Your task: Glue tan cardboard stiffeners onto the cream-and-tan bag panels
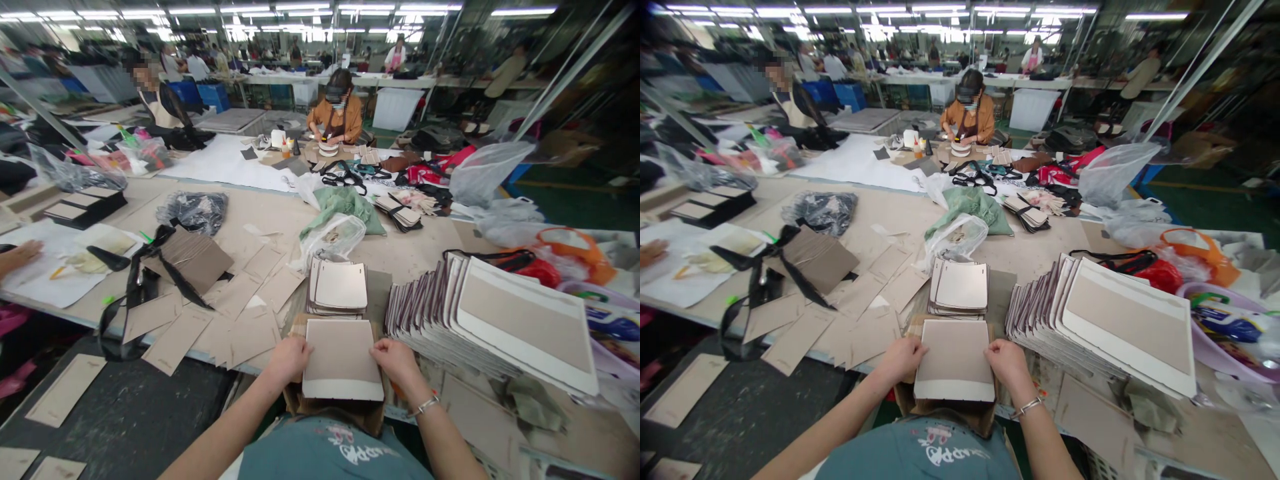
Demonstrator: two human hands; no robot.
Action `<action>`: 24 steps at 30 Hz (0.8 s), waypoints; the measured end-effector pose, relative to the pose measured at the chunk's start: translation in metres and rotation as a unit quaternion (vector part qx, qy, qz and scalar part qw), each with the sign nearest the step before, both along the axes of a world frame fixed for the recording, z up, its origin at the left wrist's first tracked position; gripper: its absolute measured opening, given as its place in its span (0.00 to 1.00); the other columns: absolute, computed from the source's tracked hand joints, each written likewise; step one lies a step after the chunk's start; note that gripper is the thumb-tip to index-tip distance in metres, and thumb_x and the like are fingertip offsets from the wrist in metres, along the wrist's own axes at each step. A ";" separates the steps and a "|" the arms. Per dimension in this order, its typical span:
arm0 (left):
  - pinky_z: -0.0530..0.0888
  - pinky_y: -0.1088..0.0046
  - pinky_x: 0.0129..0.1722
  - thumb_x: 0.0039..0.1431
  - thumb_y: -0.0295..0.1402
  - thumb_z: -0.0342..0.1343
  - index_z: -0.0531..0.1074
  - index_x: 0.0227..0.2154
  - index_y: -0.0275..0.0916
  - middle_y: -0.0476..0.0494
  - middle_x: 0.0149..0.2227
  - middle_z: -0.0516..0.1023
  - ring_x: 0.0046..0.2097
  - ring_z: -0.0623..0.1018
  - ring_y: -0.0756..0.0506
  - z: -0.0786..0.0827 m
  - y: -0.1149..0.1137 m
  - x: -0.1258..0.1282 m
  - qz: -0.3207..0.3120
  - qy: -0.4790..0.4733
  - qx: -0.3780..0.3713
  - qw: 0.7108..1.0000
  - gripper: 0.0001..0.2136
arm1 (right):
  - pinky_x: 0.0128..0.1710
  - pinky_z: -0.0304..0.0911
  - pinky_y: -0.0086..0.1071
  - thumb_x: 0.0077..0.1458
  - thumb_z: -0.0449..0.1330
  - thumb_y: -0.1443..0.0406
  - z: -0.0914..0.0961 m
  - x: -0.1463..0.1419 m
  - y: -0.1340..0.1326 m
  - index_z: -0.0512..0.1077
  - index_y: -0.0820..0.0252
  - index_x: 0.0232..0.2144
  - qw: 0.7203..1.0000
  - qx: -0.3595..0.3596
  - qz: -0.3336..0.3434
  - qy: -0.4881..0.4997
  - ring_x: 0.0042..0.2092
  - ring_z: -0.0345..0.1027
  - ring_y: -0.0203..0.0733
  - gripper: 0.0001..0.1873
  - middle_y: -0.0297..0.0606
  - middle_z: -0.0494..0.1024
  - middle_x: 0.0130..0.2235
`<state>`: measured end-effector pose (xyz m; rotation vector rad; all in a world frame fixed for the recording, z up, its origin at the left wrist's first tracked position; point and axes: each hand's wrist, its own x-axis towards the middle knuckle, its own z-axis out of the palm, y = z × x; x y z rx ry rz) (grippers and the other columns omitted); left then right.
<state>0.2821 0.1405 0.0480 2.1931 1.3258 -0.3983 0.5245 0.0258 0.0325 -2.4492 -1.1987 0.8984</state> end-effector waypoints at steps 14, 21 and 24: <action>0.68 0.70 0.37 0.60 0.37 0.44 0.74 0.28 0.37 0.39 0.34 0.79 0.39 0.76 0.43 -0.009 0.005 -0.001 -0.031 0.000 0.006 0.999 0.15 | 0.29 0.55 0.26 0.43 0.60 0.69 0.002 -0.002 0.003 0.73 0.59 0.29 1.000 -0.001 -0.029 0.007 0.31 0.69 0.37 0.06 0.33 0.77 0.28; 0.68 0.71 0.37 0.60 0.36 0.44 0.74 0.28 0.37 0.40 0.34 0.79 0.39 0.77 0.43 -0.008 0.004 0.000 -0.034 0.000 0.004 0.999 0.15 | 0.30 0.56 0.26 0.44 0.59 0.69 0.005 -0.002 0.004 0.74 0.59 0.29 1.000 -0.007 -0.022 -0.005 0.32 0.69 0.38 0.06 0.34 0.77 0.29; 0.68 0.70 0.38 0.60 0.37 0.44 0.74 0.29 0.36 0.39 0.34 0.79 0.39 0.76 0.43 -0.005 0.003 0.000 -0.027 0.002 0.002 1.000 0.15 | 0.31 0.55 0.27 0.45 0.59 0.69 0.005 -0.003 0.005 0.74 0.59 0.29 1.000 -0.014 -0.006 -0.015 0.32 0.69 0.38 0.06 0.34 0.77 0.30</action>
